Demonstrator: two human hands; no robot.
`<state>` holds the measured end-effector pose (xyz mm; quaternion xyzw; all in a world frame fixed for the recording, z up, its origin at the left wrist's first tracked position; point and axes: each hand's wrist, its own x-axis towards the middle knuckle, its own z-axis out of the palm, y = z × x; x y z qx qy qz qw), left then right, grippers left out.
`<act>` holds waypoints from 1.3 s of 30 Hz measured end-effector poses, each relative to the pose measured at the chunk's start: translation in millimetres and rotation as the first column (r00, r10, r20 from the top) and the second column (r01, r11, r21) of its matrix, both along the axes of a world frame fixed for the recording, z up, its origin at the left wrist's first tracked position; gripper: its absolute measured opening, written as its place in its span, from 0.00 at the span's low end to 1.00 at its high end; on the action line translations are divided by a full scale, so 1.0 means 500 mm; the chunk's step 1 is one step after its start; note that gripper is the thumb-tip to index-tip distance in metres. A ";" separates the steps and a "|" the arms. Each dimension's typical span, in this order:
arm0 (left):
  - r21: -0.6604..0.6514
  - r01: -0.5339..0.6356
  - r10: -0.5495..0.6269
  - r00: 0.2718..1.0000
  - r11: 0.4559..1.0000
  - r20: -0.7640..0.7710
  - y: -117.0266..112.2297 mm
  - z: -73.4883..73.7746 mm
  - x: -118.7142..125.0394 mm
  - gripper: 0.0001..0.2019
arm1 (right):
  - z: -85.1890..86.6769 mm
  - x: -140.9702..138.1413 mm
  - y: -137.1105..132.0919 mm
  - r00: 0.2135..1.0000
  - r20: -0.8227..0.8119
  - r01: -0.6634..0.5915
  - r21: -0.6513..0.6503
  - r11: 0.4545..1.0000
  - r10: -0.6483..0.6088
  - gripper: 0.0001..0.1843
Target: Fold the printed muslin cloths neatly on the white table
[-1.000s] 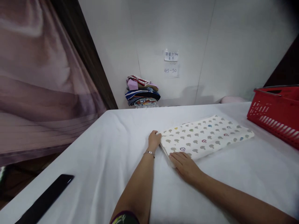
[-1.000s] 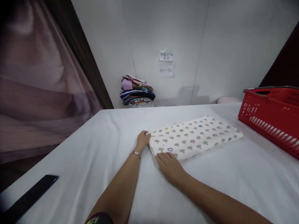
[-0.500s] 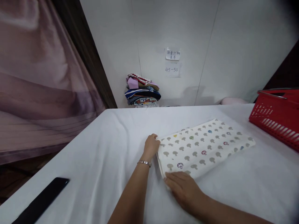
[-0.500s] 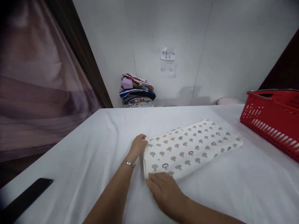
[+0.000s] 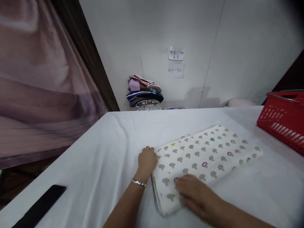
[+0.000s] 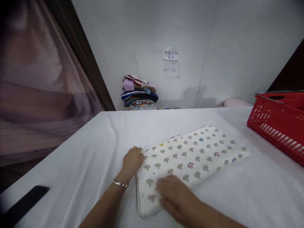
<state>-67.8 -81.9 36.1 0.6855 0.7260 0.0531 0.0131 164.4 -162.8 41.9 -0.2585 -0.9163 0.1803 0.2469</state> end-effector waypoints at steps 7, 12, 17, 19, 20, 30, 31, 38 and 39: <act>0.082 0.228 -0.234 0.970 0.970 0.072 0.052 0.048 0.063 0.09 | 0.006 0.220 0.269 0.834 0.132 0.548 -0.081 0.832 -0.536 0.17; 0.017 0.414 -0.413 0.903 0.910 0.119 0.120 0.035 0.139 0.11 | -0.012 0.265 0.425 0.836 0.277 0.480 0.046 0.876 -0.473 0.20; -0.034 0.458 -0.452 0.885 0.888 0.110 0.155 0.006 0.173 0.08 | -0.015 0.269 0.475 0.848 0.429 0.373 -0.066 0.925 -0.312 0.19; -0.005 0.450 -0.447 0.887 0.893 0.118 0.158 -0.004 0.176 0.06 | -0.013 0.269 0.482 0.877 0.410 0.311 -0.084 0.947 -0.252 0.18; 0.018 0.445 -0.444 0.887 0.895 0.127 0.159 -0.009 0.176 0.05 | -0.011 0.268 0.484 0.887 0.402 0.283 -0.088 0.955 -0.226 0.17; 0.082 0.509 -0.515 0.846 0.857 0.137 0.149 -0.026 0.182 0.05 | 0.003 0.256 0.495 0.900 0.401 0.248 -0.151 0.957 -0.170 0.06; 0.077 0.524 -0.529 0.840 0.848 0.119 0.147 -0.026 0.183 0.06 | 0.003 0.256 0.492 0.896 0.402 0.271 -0.160 0.949 -0.188 0.06; 0.037 0.550 -0.550 0.826 0.834 0.127 0.139 -0.016 0.186 0.10 | -0.003 0.262 0.474 0.883 0.388 0.320 -0.089 0.943 -0.263 0.08; 0.029 0.551 -0.550 0.826 0.834 0.125 0.138 -0.014 0.186 0.10 | -0.004 0.263 0.474 0.892 0.379 0.291 -0.067 0.955 -0.245 0.07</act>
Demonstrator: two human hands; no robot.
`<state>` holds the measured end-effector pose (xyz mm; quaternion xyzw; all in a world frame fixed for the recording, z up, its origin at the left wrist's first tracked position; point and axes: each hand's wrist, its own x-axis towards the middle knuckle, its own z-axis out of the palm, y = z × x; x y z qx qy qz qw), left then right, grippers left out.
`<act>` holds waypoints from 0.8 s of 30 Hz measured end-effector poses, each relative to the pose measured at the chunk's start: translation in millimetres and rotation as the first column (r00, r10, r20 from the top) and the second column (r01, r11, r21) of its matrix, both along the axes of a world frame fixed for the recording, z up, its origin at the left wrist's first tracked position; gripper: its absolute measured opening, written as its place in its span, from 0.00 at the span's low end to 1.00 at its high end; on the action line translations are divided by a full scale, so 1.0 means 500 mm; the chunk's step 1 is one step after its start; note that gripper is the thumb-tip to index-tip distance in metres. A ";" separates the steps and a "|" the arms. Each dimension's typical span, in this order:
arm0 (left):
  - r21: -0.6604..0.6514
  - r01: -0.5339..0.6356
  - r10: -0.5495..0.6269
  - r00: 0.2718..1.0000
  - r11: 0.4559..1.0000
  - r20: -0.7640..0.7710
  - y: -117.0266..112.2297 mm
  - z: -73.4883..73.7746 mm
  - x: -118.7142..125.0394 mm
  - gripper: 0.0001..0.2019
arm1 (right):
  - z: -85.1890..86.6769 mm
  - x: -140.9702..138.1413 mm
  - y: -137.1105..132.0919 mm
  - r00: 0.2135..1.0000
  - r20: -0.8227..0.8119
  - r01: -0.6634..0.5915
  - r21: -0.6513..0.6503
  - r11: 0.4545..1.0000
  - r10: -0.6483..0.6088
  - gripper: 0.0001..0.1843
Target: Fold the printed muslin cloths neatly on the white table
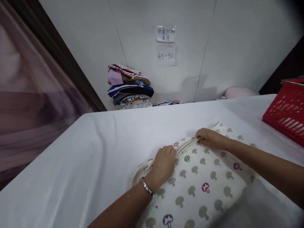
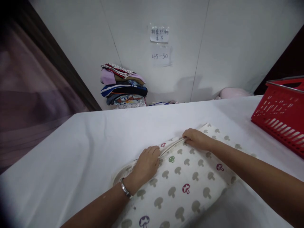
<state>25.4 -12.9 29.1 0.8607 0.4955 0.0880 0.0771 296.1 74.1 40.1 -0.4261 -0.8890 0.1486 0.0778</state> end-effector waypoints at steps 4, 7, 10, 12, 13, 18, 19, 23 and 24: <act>0.014 0.037 -0.037 0.999 0.999 -0.012 -0.008 0.003 0.000 0.09 | -0.008 0.007 -0.002 0.995 -0.014 -0.095 0.085 0.992 0.096 0.06; 0.027 0.059 -0.058 0.998 0.998 -0.032 -0.015 0.004 0.001 0.09 | -0.016 0.014 -0.006 0.994 -0.006 -0.107 0.099 0.989 0.108 0.07; 0.029 0.080 -0.078 0.995 0.996 -0.058 -0.018 0.004 0.003 0.11 | -0.021 0.020 -0.011 0.996 0.011 -0.092 0.097 0.991 0.091 0.09; 0.035 0.090 -0.087 0.994 0.995 -0.070 -0.019 0.004 0.004 0.11 | -0.022 0.021 -0.012 0.996 0.007 -0.089 0.089 0.992 0.089 0.10; 0.042 0.090 -0.087 0.994 0.995 -0.073 -0.018 0.003 0.004 0.11 | -0.022 0.022 -0.011 0.996 0.002 -0.094 0.082 0.992 0.094 0.11; 0.048 0.045 -0.046 0.999 0.998 0.022 -0.014 0.000 0.001 0.06 | -0.022 0.021 0.000 0.991 -0.031 -0.128 0.062 0.990 0.130 0.16; 0.036 0.027 -0.029 0.998 0.999 0.057 -0.012 0.001 0.000 0.04 | -0.021 0.020 0.001 0.991 -0.041 -0.127 0.056 0.990 0.130 0.17; -0.029 -0.029 0.032 0.992 0.999 0.121 0.002 0.009 0.001 0.06 | -0.011 0.014 0.004 0.992 -0.054 -0.117 -0.002 0.993 0.117 0.18; -0.044 -0.045 0.050 0.991 0.998 0.122 0.007 0.012 0.002 0.07 | -0.008 0.013 0.005 0.992 -0.055 -0.118 -0.014 0.993 0.117 0.18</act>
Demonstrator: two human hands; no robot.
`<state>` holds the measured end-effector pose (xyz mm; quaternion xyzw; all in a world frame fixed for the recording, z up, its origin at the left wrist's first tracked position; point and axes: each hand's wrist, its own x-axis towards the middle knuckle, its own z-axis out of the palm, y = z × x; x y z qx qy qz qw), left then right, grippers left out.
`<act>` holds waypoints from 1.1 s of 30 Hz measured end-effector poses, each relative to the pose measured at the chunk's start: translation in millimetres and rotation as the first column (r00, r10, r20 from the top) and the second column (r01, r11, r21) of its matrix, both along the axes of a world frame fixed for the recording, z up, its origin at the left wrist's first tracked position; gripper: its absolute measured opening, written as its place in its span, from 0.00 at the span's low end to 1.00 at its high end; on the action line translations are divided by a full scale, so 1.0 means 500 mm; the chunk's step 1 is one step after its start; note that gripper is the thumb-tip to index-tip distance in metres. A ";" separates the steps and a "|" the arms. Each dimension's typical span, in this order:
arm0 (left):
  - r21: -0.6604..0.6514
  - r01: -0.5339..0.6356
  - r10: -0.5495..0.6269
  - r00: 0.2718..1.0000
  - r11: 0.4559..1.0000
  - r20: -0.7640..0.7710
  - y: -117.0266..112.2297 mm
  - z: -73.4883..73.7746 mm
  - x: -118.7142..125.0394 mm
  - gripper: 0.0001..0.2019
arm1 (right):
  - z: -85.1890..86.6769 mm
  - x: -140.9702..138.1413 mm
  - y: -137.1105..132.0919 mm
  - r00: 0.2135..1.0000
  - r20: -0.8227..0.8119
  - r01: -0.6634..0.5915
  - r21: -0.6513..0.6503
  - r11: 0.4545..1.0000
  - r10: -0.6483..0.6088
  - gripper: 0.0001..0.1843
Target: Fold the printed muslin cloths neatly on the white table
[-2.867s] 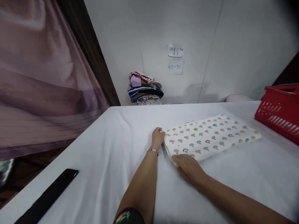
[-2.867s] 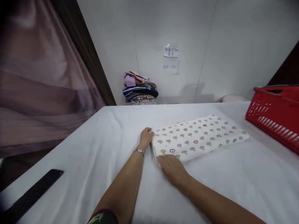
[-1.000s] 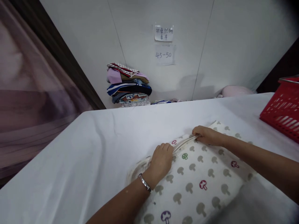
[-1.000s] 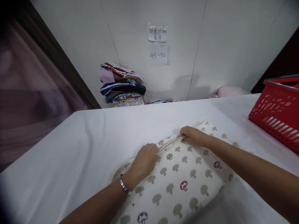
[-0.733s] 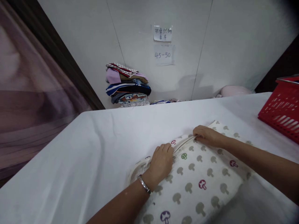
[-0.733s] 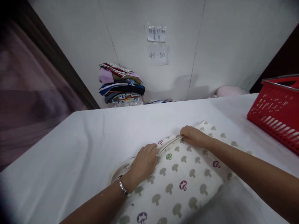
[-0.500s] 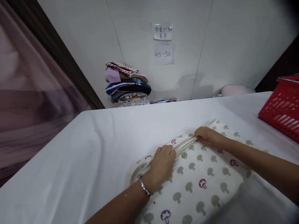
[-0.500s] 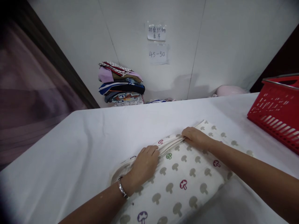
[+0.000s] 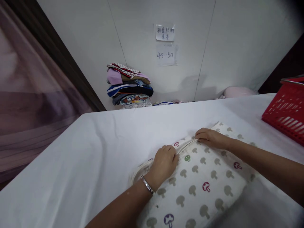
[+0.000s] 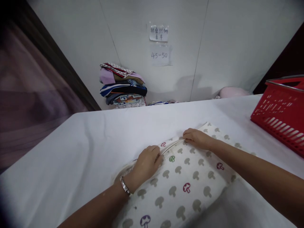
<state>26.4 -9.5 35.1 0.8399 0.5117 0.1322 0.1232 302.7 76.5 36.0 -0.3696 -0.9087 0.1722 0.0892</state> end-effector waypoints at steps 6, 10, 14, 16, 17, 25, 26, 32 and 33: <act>-0.119 -0.097 0.099 0.995 0.988 0.004 0.026 0.019 0.006 0.12 | 0.019 -0.001 0.006 0.998 0.021 -0.052 -0.058 0.997 0.054 0.18; -0.199 -0.145 0.143 0.989 0.969 -0.023 0.042 0.028 0.008 0.19 | 0.029 0.000 0.006 0.997 0.019 -0.072 -0.092 0.993 0.074 0.17; -0.300 -0.217 0.212 0.976 0.929 -0.047 0.066 0.027 0.009 0.17 | 0.042 -0.006 -0.001 0.998 0.026 -0.053 -0.120 0.991 0.057 0.16; -0.337 -0.226 0.228 0.973 0.914 -0.033 0.079 0.022 0.010 0.13 | 0.046 -0.010 -0.002 0.998 0.046 -0.041 -0.131 0.990 0.047 0.16; -0.354 -0.225 0.232 0.972 0.908 -0.023 0.085 0.018 0.011 0.10 | 0.047 -0.012 -0.002 0.997 0.058 -0.035 -0.135 0.990 0.043 0.16; -0.361 -0.208 0.218 0.976 0.909 -0.015 0.094 0.006 0.019 0.08 | 0.034 -0.013 0.018 0.994 0.106 -0.017 -0.147 0.989 0.033 0.17; -0.278 -0.204 0.203 0.979 0.939 -0.033 0.090 0.009 0.020 0.09 | 0.035 -0.014 0.018 0.993 0.110 -0.015 -0.156 0.988 0.032 0.16; 0.091 -0.153 0.161 0.982 0.984 -0.097 0.058 0.007 0.026 0.07 | 0.046 -0.017 0.013 0.996 0.094 0.022 -0.209 0.978 -0.003 0.16; 0.062 -0.156 0.159 0.986 0.986 -0.056 0.053 0.003 0.025 0.08 | 0.045 -0.017 0.014 0.995 0.098 0.023 -0.209 0.978 -0.002 0.16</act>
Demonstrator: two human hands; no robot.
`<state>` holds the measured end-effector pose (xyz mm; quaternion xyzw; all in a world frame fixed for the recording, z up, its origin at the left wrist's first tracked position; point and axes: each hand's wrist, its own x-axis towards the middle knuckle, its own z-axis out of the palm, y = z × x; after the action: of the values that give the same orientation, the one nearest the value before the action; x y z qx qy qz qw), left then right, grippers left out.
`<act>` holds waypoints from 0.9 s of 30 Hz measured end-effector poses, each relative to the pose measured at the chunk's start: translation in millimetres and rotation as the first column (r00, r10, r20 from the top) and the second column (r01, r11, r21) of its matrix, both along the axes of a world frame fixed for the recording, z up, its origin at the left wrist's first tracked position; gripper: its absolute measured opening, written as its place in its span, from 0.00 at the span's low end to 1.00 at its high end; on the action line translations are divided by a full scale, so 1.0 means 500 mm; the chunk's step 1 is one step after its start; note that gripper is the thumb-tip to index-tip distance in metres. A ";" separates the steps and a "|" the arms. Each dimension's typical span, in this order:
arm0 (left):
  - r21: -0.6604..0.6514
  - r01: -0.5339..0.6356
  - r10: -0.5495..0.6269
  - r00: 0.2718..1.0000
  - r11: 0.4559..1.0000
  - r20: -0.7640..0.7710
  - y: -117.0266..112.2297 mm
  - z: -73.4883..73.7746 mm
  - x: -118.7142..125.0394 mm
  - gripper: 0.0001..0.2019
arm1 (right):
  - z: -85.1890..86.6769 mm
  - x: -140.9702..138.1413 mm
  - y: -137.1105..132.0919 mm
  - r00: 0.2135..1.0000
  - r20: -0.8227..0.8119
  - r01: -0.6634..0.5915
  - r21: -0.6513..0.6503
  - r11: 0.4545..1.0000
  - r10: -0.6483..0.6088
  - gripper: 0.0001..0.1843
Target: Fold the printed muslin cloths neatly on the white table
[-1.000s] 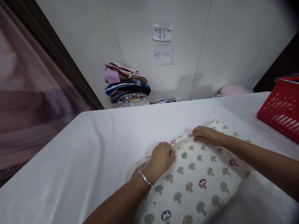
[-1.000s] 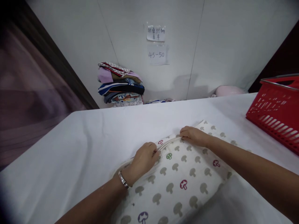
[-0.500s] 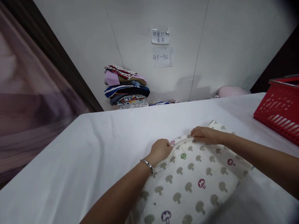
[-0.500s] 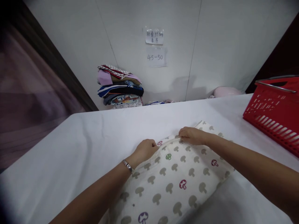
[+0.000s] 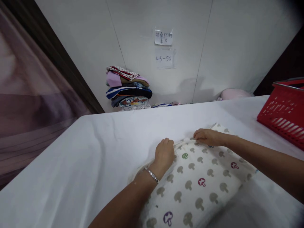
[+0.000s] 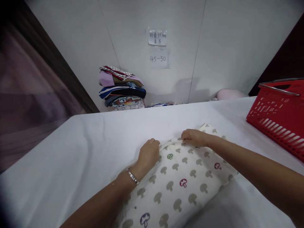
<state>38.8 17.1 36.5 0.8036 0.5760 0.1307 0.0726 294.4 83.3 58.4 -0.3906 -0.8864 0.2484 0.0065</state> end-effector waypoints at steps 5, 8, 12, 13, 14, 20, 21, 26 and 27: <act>-0.133 0.024 0.022 0.941 0.991 0.337 -0.010 -0.005 -0.005 0.11 | -0.012 -0.001 0.015 0.998 0.052 0.037 0.021 0.999 -0.038 0.12; -0.250 -0.001 0.103 0.912 0.968 0.398 -0.005 0.005 -0.002 0.14 | -0.015 -0.004 0.023 0.996 0.058 0.066 0.009 0.998 -0.066 0.12; -0.416 -0.024 0.169 0.934 0.909 0.315 0.006 0.015 0.004 0.22 | -0.006 -0.003 0.019 0.996 0.023 0.090 -0.045 0.995 -0.089 0.13; -0.441 -0.023 0.166 0.943 0.897 0.289 0.009 0.015 0.006 0.24 | -0.003 -0.002 0.016 0.995 0.009 0.095 -0.069 0.993 -0.095 0.13; -0.457 -0.019 0.158 0.950 0.889 0.269 0.011 0.014 0.007 0.25 | 0.000 -0.001 0.013 0.995 -0.003 0.102 -0.096 0.990 -0.103 0.14; -0.491 0.018 0.143 0.947 0.871 0.287 0.013 0.005 0.012 0.20 | 0.001 0.006 0.010 0.988 -0.021 0.145 -0.198 0.969 -0.152 0.15; -0.499 0.020 0.146 0.945 0.866 0.291 0.011 0.005 0.013 0.18 | -0.001 0.006 0.013 0.987 -0.018 0.154 -0.200 0.968 -0.160 0.15; -0.234 -0.011 0.076 0.960 0.972 0.271 -0.007 0.011 0.019 0.14 | -0.011 0.003 0.023 0.984 0.021 0.176 -0.167 0.970 -0.175 0.13; -0.158 -0.001 0.043 0.965 0.987 0.260 -0.012 0.010 0.020 0.14 | -0.012 0.002 0.024 0.985 0.025 0.170 -0.158 0.973 -0.168 0.12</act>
<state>48.8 11.2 41.3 0.7645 0.5788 0.1914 0.2096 295.5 95.3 52.6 -0.4653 -0.8273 0.3147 -0.0086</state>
